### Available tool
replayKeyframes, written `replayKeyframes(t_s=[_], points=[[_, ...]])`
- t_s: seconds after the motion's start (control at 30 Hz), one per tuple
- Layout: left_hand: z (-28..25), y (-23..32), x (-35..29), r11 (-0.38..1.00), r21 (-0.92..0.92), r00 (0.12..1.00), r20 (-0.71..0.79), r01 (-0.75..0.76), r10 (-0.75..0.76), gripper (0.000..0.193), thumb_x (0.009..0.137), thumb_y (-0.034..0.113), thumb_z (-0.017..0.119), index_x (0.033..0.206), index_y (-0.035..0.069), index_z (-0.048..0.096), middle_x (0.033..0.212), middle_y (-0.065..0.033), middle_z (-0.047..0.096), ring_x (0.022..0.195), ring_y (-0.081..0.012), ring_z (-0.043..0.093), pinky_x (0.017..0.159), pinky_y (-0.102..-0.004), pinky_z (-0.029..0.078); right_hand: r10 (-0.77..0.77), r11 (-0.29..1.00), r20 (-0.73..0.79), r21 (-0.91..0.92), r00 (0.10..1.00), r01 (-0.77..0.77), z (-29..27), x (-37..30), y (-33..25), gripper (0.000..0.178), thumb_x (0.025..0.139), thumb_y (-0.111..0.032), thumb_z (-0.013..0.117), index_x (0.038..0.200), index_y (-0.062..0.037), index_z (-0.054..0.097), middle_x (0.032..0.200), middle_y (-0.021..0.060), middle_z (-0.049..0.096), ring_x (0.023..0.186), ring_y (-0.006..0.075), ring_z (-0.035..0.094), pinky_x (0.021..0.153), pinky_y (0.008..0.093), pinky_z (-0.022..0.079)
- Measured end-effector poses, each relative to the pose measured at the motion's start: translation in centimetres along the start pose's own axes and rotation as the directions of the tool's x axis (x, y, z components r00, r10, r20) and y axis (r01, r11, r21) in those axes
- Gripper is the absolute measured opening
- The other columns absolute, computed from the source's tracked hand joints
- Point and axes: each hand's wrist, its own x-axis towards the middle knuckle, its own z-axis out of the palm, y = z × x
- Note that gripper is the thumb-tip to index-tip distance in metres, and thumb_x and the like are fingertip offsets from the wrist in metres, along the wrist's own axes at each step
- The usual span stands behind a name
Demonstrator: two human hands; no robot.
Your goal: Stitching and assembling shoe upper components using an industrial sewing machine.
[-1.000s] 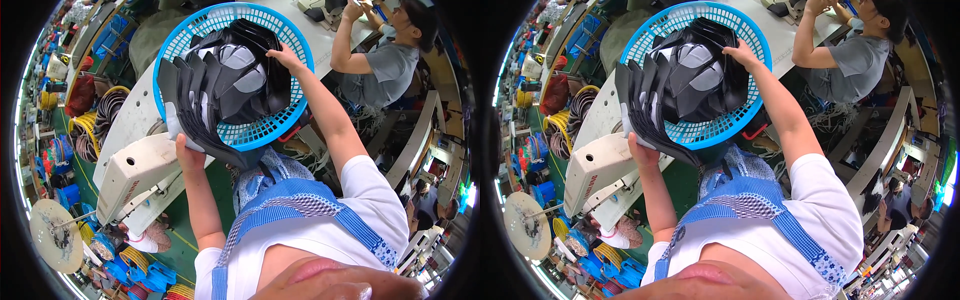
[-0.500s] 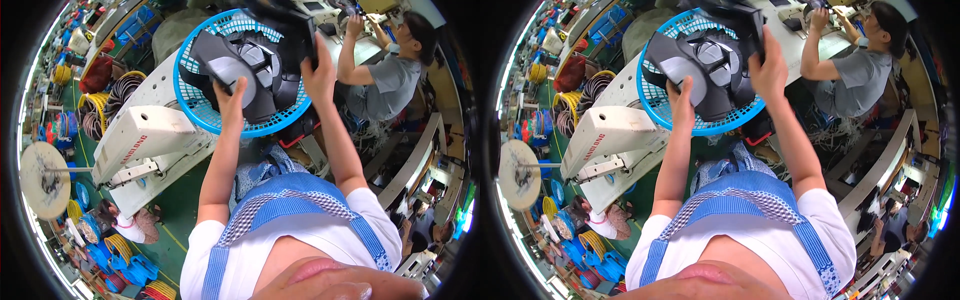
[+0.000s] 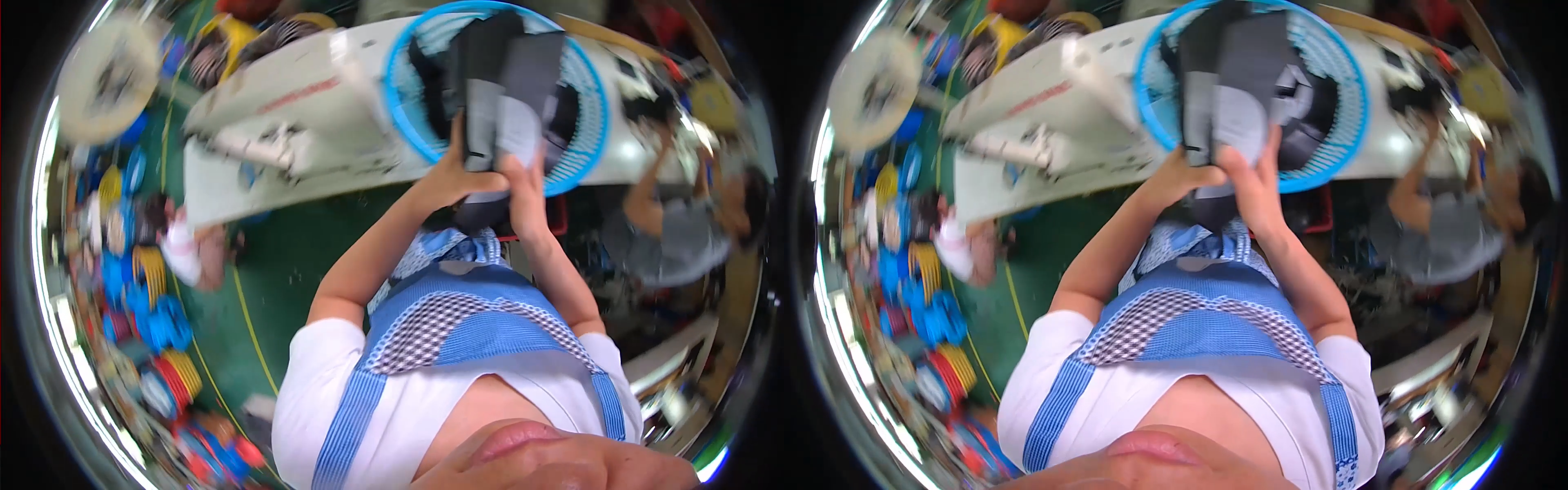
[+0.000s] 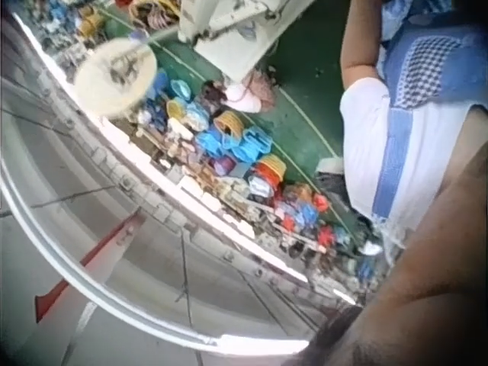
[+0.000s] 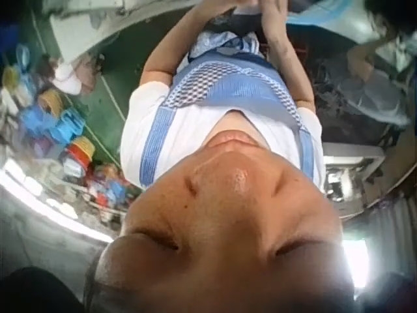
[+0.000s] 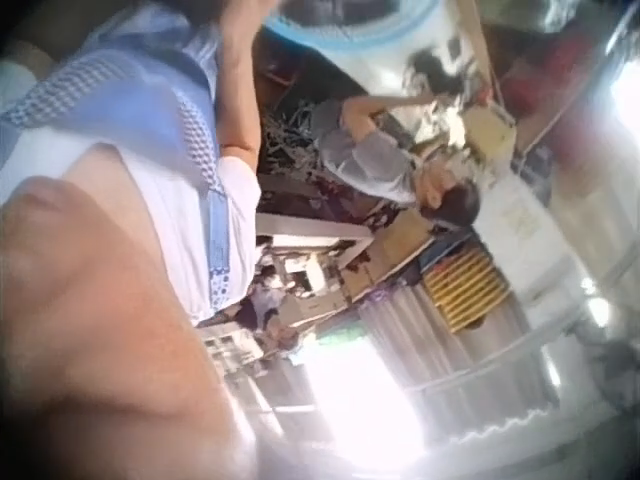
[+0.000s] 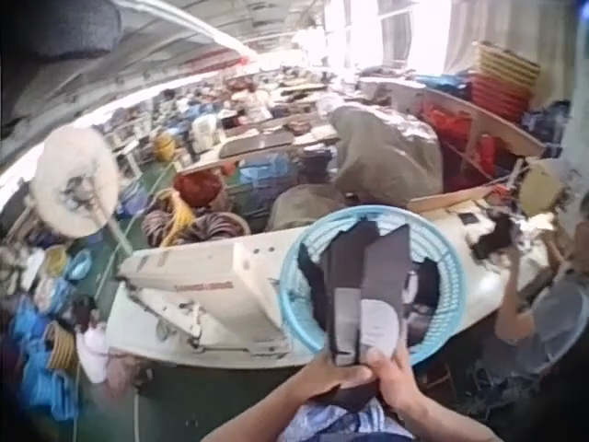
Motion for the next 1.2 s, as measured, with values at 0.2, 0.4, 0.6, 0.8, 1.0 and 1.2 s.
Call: replayKeyframes(t_s=[0.2, 0.4, 0.6, 0.8, 1.0, 1.2], points=[[-5.5, 4.9, -7.2, 0.973, 0.2, 0.962, -0.222, -0.114, 0.159, 0.106, 0.059, 0.029, 0.083, 0.139, -0.004, 0.023, 0.132, -0.0174, 0.041, 0.122, -0.0242, 0.039, 0.104, -0.0336, 0.028, 0.156, 0.973, 0.127, 0.148, 0.979, -0.175, 5.2, -2.7, 3.1, 0.064, 0.09, -0.034, 0.046, 0.141, -0.0044, 0.018, 0.137, 0.0111, 0.033, 0.123, 0.0223, 0.038, 0.102, 0.0353, 0.03], [-15.8, 6.7, -17.6, 0.976, -0.006, 0.972, 0.093, 0.216, -0.215, 0.069, 0.078, 0.037, 0.064, 0.13, -0.001, 0.041, 0.118, -0.0098, 0.053, 0.107, -0.0168, 0.048, 0.095, -0.0304, 0.037, 0.029, 0.923, 0.515, -0.342, 0.857, 0.175, 7.7, -0.9, -6.7, 0.048, 0.074, -0.029, 0.067, 0.108, 0.0033, 0.055, 0.104, 0.0138, 0.057, 0.095, 0.022, 0.055, 0.086, 0.0337, 0.041], [-20.4, 2.0, -23.5, 0.849, 0.104, 0.813, 0.251, 0.517, -0.526, 0.078, 0.078, 0.05, 0.059, 0.131, -0.004, 0.038, 0.128, -0.0176, 0.048, 0.117, -0.0228, 0.045, 0.099, -0.0312, 0.034, 0.493, 0.834, 0.823, -0.539, 0.282, 0.116, 21.1, -1.4, 2.7, 0.102, 0.056, -0.042, 0.083, 0.133, 0.0023, 0.033, 0.128, 0.0221, 0.045, 0.121, 0.0311, 0.043, 0.102, 0.0341, 0.033], [-28.3, 0.7, -31.4, 0.879, 0.073, 0.877, 0.071, 0.471, -0.476, 0.079, 0.067, 0.034, 0.074, 0.13, 0.0, 0.041, 0.121, -0.0145, 0.052, 0.111, -0.0206, 0.049, 0.096, -0.0324, 0.038, 0.586, 0.811, 0.757, -0.547, 0.289, -0.21, 27.2, -1.8, 8.3, 0.089, 0.06, -0.045, 0.08, 0.122, 0.0086, 0.044, 0.114, 0.0186, 0.056, 0.104, 0.0238, 0.053, 0.091, 0.0314, 0.041], [-29.5, 1.1, -31.8, 0.912, -0.002, 0.912, 0.016, 0.41, -0.41, 0.065, 0.069, 0.024, 0.073, 0.125, 0.001, 0.048, 0.116, -0.0103, 0.056, 0.107, -0.0177, 0.052, 0.094, -0.031, 0.039, 0.596, 0.803, 0.708, -0.529, 0.379, -0.275, 28.5, -1.4, 7.6, 0.088, 0.061, -0.045, 0.079, 0.125, 0.0047, 0.045, 0.114, 0.0159, 0.056, 0.105, 0.0226, 0.052, 0.094, 0.0321, 0.038], [-29.2, 4.5, -30.0, 0.988, 0.015, 0.966, -0.214, 0.154, -0.148, 0.068, 0.065, 0.016, 0.079, 0.126, 0.004, 0.05, 0.115, -0.0074, 0.059, 0.106, -0.0158, 0.054, 0.094, -0.0303, 0.04, 0.433, 0.851, 0.77, -0.52, 0.469, 0.068, 27.8, 1.9, 5.8, 0.075, 0.066, -0.031, 0.079, 0.127, -0.0016, 0.047, 0.121, 0.015, 0.054, 0.112, 0.0256, 0.05, 0.098, 0.0331, 0.036]])
